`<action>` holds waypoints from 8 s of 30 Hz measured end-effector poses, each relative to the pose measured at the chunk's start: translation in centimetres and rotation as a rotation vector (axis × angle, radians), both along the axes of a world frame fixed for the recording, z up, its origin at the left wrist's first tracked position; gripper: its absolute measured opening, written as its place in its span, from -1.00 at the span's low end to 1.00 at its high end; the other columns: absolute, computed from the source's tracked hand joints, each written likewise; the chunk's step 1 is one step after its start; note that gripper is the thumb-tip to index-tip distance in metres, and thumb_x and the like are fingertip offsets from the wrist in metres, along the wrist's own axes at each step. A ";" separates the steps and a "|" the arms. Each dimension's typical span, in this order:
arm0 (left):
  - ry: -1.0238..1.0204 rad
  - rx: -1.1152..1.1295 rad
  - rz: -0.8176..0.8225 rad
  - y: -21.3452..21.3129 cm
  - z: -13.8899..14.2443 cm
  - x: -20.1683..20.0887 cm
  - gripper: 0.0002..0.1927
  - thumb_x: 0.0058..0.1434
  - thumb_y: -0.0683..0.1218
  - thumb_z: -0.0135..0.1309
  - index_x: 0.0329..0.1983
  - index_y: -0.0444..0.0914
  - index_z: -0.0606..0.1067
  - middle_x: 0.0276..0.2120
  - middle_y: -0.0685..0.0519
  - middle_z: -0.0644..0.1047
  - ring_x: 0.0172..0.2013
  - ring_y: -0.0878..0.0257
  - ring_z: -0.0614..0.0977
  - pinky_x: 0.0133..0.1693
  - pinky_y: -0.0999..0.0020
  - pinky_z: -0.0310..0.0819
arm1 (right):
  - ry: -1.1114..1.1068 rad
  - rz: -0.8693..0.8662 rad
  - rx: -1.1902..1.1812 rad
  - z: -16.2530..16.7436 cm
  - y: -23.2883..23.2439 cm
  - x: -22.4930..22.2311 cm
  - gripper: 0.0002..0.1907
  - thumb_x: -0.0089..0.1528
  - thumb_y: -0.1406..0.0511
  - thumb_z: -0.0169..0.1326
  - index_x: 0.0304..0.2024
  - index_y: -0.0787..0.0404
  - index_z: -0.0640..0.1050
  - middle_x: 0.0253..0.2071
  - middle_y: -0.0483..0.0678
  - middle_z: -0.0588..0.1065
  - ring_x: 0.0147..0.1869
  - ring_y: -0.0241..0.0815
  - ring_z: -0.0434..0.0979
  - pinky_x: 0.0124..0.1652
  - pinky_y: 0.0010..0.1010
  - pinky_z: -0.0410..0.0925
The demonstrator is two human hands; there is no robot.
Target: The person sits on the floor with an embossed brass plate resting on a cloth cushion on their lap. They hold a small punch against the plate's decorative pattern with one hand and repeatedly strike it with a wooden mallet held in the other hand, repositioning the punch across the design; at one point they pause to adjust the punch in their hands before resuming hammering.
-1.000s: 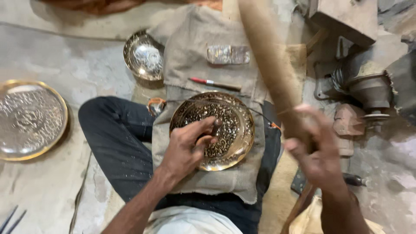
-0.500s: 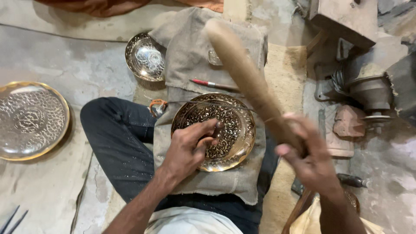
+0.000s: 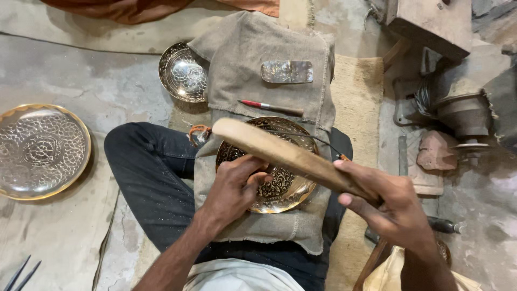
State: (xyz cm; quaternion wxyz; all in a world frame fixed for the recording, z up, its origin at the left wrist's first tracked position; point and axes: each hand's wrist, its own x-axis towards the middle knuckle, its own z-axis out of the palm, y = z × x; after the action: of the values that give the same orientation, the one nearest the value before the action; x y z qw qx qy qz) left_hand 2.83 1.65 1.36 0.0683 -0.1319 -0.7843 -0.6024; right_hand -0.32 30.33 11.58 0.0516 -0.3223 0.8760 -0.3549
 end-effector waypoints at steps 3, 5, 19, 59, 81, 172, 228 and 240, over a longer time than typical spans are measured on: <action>-0.147 0.000 -0.010 -0.1 0.0 0.0 -0.53 0.21 -0.38 0.00 0.21 -0.31 0.47 -0.07 -0.12 0.62 -0.19 0.16 0.76 -0.20 0.42 0.77 | -0.156 -0.124 0.002 -0.1 0.2 0.3 -0.38 0.24 0.20 0.24 0.34 0.19 0.48 -0.54 -0.10 0.53 -0.61 -0.39 0.39 -0.52 -0.43 0.27; -0.084 0.050 -0.046 -0.1 0.1 0.1 -0.54 0.19 -0.42 -0.05 0.16 -0.33 0.50 -0.01 -0.14 0.62 -0.12 0.15 0.75 -0.11 0.40 0.72 | 0.011 -0.038 0.009 0.0 0.5 0.6 -0.42 0.22 0.20 0.24 0.28 0.19 0.48 -0.28 0.00 0.60 -0.41 -0.38 0.53 -0.41 -0.46 0.36; 0.044 -0.038 -0.091 -0.3 1.0 -2.0 -0.58 0.22 -0.31 0.12 0.17 -0.31 0.51 -0.05 -0.09 0.66 -0.19 0.21 0.77 -0.16 0.34 0.74 | 0.141 -0.165 -0.333 -4.0 1.0 -0.3 -0.44 0.23 0.19 0.29 0.26 0.15 0.49 -0.26 -0.05 0.63 -0.41 -0.47 0.57 -0.45 -0.58 0.38; -0.026 -0.045 -0.137 -0.4 0.9 -1.9 -0.47 0.16 -0.45 -0.07 0.20 -0.29 0.49 -0.12 -0.12 0.64 -0.24 0.19 0.78 -0.23 0.40 0.76 | 0.004 -0.206 -0.234 -4.6 2.0 1.0 -0.49 0.32 0.12 0.15 0.28 0.07 0.41 -0.47 -0.19 0.45 -0.57 -0.46 0.30 -0.57 -0.55 0.28; 0.010 -0.218 -0.137 -0.8 2.1 -1.6 -0.46 0.10 -0.40 0.07 0.17 -0.24 0.52 -0.26 -0.10 0.60 -0.35 0.04 0.70 -0.28 0.18 0.65 | -0.008 -0.283 -0.204 -4.0 1.7 0.8 -0.44 0.24 0.18 0.24 0.26 0.22 0.48 -0.36 -0.08 0.57 -0.46 -0.39 0.47 -0.46 -0.49 0.37; -0.229 0.033 0.244 0.6 1.0 3.5 -0.50 0.18 -0.27 0.17 0.22 -0.25 0.45 -0.20 -0.12 0.67 -0.25 0.16 0.75 -0.33 0.32 0.71 | -0.033 -0.217 -0.110 -4.0 -2.8 -0.5 -0.44 0.05 0.30 0.41 0.06 0.26 0.50 -0.24 -0.03 0.63 -0.27 -0.31 0.63 -0.28 -0.49 0.47; -0.190 0.043 0.285 1.3 -0.4 3.7 -0.52 0.17 -0.30 0.16 0.19 -0.27 0.47 -0.20 -0.13 0.66 -0.24 0.16 0.75 -0.35 0.40 0.75 | -0.082 0.100 -0.195 -1.0 -1.8 -3.9 -0.46 0.39 0.10 0.11 0.35 0.16 0.39 -0.32 -0.14 0.54 -0.46 -0.39 0.48 -0.46 -0.53 0.41; -0.148 0.028 0.232 1.4 -0.8 3.6 -0.58 0.29 -0.31 0.10 0.17 -0.10 0.50 -0.06 -0.11 0.66 -0.12 0.15 0.77 -0.24 0.39 0.74 | -0.202 0.099 0.003 -2.1 -1.0 -3.5 -0.50 0.26 0.16 0.12 0.25 0.10 0.51 -0.54 -0.18 0.57 -0.66 -0.42 0.37 -0.61 -0.53 0.30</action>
State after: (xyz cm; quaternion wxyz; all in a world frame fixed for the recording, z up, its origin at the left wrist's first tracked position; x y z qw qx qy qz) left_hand 6.45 3.05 0.55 0.0811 0.0052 -0.7887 -0.6093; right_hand -3.84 29.31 9.44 0.1578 -0.3278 0.8498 -0.3814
